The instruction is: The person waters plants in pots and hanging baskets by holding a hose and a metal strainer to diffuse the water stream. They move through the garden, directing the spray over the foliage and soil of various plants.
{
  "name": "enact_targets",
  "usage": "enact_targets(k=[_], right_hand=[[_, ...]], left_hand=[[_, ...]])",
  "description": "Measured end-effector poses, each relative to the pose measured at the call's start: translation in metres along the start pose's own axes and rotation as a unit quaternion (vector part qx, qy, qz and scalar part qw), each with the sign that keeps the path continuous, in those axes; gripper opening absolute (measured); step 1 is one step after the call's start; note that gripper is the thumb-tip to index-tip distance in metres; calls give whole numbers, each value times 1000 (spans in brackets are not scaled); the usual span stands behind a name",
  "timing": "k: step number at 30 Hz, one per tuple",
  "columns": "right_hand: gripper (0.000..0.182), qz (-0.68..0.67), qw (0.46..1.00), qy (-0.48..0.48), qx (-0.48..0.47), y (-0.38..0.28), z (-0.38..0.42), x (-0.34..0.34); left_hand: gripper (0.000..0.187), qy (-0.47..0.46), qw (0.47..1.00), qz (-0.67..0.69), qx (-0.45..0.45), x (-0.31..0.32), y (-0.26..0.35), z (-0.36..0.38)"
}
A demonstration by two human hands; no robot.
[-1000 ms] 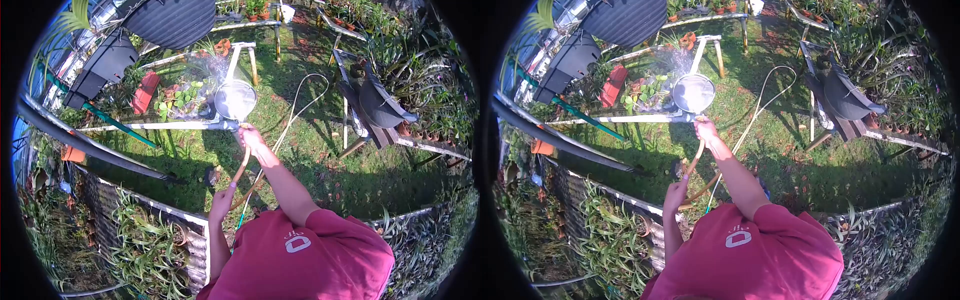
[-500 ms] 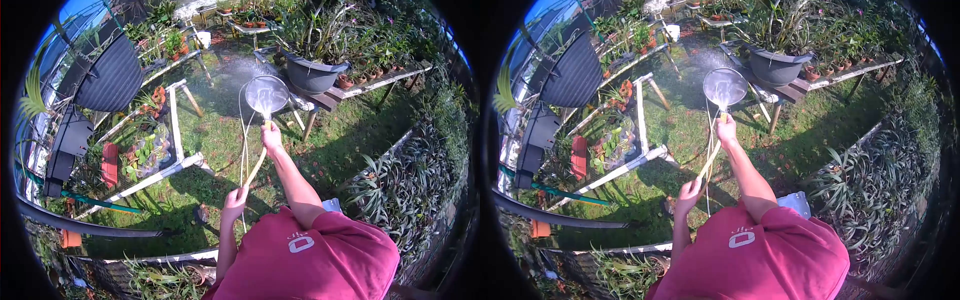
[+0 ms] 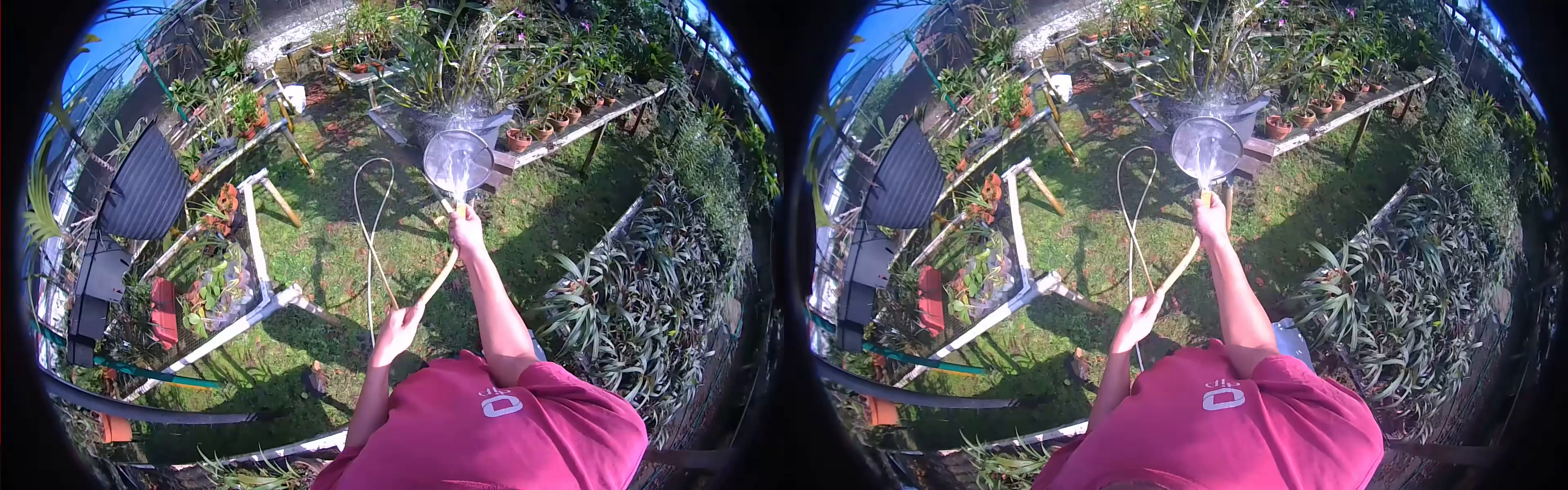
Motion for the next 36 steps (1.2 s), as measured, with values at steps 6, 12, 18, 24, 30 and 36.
enact_targets(k=[6, 12, 18, 24, 30, 36], right_hand=[[17, 14, 999, -40, -1, 18, 4, 11], [19, 41, 987, -135, 73, 48, 16, 57], [13, 57, 987, -136, 62, 64, 58, 103], [14, 93, 963, -227, 116, 85, 104, 144], [16, 71, 910, -354, 204, 144, 149, 183], [15, 160, 849, -421, 277, 189, 219, 204]], left_hand=[[47, 39, 999, -4, -10, 8, -12, 19], [40, 113, 990, 25, -76, 2, 3, 56], [38, 207, 974, 63, -66, -34, -14, 88], [45, 231, 968, 20, -95, -66, -22, 126], [51, 260, 948, 11, -182, -90, -30, 174], [55, 279, 934, 29, -220, -123, -25, 237]])
Point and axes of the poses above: each hand's wrist, its own z-axis away from the middle knuckle, its own x-axis out of the palm, y = z × x, the point moved 2 cm from there along -z, towards the middle knuckle, and after that the axes turned 6 degrees about y, right-handed, at the moved point
